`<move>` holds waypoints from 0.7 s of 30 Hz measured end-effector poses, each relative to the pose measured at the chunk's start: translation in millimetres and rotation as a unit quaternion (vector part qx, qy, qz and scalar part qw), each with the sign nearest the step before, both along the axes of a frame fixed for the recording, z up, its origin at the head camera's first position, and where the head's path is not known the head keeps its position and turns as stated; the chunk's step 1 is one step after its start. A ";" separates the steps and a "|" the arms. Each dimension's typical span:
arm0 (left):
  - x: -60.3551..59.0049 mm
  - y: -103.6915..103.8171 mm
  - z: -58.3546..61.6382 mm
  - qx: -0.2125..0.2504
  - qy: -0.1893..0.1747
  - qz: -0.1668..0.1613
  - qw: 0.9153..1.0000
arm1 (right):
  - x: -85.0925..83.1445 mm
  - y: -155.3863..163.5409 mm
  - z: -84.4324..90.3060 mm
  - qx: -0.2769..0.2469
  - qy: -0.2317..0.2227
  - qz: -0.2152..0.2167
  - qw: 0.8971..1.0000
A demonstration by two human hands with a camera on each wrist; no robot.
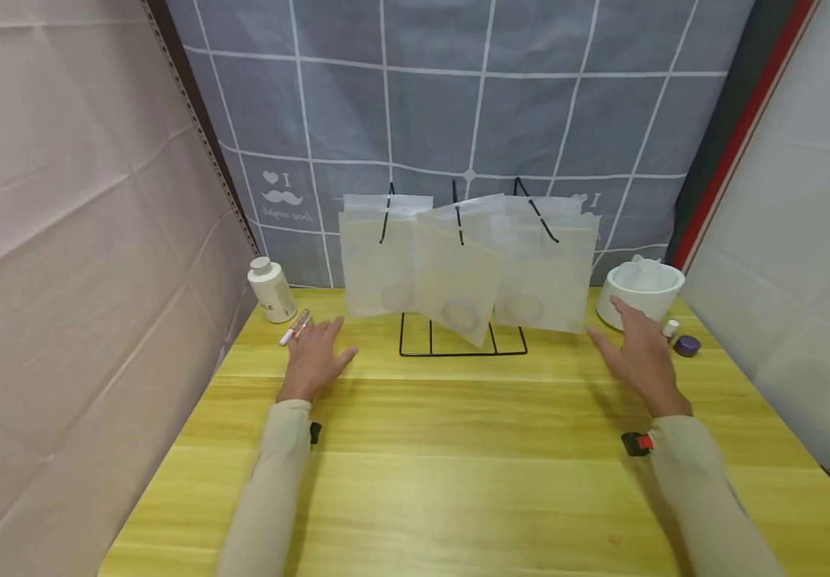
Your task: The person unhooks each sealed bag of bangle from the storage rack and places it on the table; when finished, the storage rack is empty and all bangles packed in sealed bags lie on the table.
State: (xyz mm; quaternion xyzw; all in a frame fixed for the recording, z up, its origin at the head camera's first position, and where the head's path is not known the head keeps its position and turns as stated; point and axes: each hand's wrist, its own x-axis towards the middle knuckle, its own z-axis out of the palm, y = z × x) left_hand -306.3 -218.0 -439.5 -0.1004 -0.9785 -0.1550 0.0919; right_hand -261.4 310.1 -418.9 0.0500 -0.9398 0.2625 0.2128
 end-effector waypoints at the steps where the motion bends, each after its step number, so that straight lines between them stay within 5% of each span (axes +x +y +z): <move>1: -2.6 2.5 -1.5 0.015 -0.016 -0.012 1.000 | -3.6 -1.2 1.7 -0.025 0.013 0.014 1.000; 4: -11.4 13.1 -6.5 0.086 -0.080 -0.047 0.992 | -14.2 -6.5 11.6 -0.098 0.034 0.055 0.993; 10: -32.1 37.6 -24.6 0.207 -0.175 -0.090 0.958 | -34.3 -14.8 27.9 -0.180 0.013 0.082 0.980; 21: -53.8 74.8 -41.7 0.327 -0.234 -0.044 0.915 | -46.7 -35.1 20.2 -0.211 0.089 0.062 0.972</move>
